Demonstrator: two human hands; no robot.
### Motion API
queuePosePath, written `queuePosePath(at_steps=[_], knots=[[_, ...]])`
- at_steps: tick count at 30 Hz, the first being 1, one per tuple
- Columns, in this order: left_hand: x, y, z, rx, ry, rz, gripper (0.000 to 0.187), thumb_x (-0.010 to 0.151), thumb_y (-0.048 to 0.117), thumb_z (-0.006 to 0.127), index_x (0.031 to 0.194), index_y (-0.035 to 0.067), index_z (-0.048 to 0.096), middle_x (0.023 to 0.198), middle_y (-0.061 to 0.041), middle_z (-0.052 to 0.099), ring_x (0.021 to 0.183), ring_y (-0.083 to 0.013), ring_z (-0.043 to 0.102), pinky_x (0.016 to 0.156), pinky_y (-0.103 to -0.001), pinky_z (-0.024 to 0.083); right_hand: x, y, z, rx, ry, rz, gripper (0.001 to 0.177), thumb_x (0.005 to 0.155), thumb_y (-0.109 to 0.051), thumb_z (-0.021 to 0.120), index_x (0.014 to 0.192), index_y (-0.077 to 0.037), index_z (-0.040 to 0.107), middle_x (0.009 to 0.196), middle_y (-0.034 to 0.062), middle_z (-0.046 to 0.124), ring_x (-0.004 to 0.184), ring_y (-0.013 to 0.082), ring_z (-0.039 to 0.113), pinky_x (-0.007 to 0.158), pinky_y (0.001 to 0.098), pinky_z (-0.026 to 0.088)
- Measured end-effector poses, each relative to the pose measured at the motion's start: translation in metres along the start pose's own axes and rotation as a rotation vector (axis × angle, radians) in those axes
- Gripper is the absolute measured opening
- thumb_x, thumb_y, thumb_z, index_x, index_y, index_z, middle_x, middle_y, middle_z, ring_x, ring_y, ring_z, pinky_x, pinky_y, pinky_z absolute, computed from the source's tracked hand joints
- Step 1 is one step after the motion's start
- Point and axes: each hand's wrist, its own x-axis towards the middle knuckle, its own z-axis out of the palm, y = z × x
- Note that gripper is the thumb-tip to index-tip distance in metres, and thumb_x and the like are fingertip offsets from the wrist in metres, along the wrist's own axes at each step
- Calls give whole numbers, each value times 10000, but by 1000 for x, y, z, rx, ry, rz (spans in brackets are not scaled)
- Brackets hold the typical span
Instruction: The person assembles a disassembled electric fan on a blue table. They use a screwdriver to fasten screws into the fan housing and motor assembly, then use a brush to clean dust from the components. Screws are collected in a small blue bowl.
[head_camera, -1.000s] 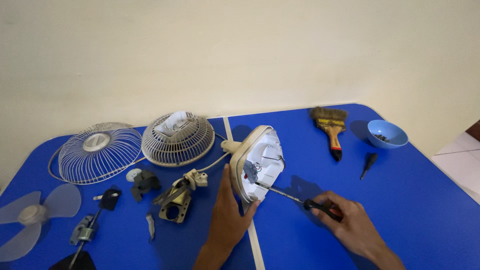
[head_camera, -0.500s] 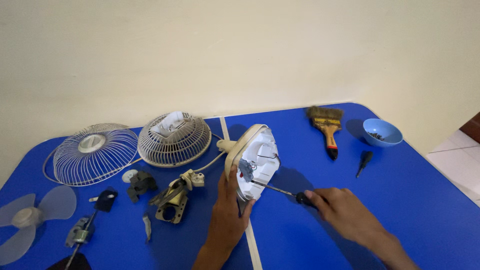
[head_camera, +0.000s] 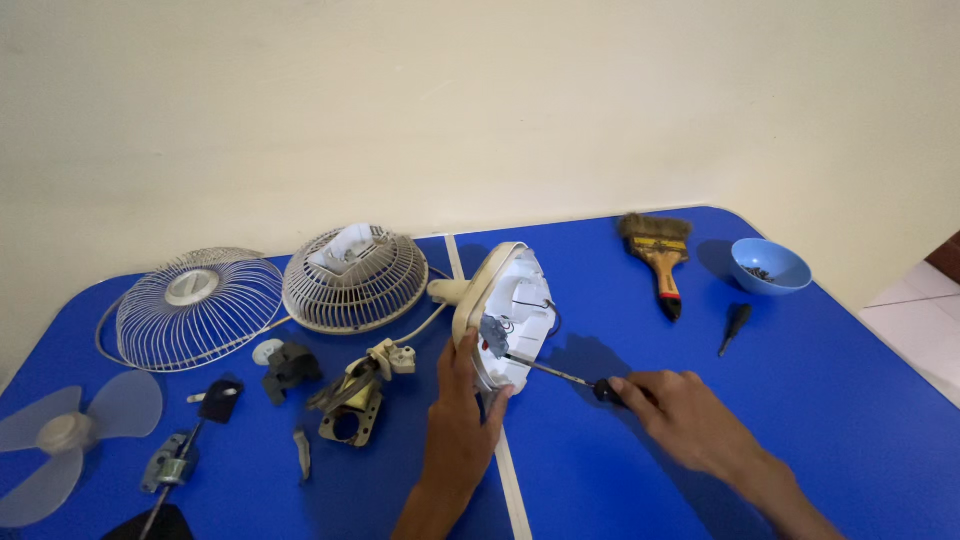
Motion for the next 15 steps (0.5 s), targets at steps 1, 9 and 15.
queuePosePath(at_steps=[1, 9, 15], knots=[[0, 0, 1, 14, 24, 4, 813, 861, 85, 747, 1537, 114, 296, 1518, -292, 407, 1172, -498, 633, 867, -473, 614, 2, -3, -3, -8, -38, 35, 412, 988, -406, 546, 1005, -70, 786, 758, 236, 729, 719, 386, 713, 706, 494, 540], [6, 0, 6, 28, 86, 62, 752, 880, 23, 661, 1534, 73, 295, 1472, -300, 438, 1192, -491, 630, 821, -431, 640, 4, -15, -6, -213, 93, -97, 403, 949, -442, 586, 908, -93, 782, 745, 195, 724, 742, 403, 704, 710, 501, 551], [5, 0, 3, -16, 86, 49, 747, 883, 17, 664, 1536, 88, 309, 1477, -275, 479, 1106, -448, 701, 777, -419, 644, -7, -11, -4, -416, 306, -420, 294, 869, -400, 677, 992, -143, 749, 811, 96, 707, 650, 345, 708, 564, 475, 566]])
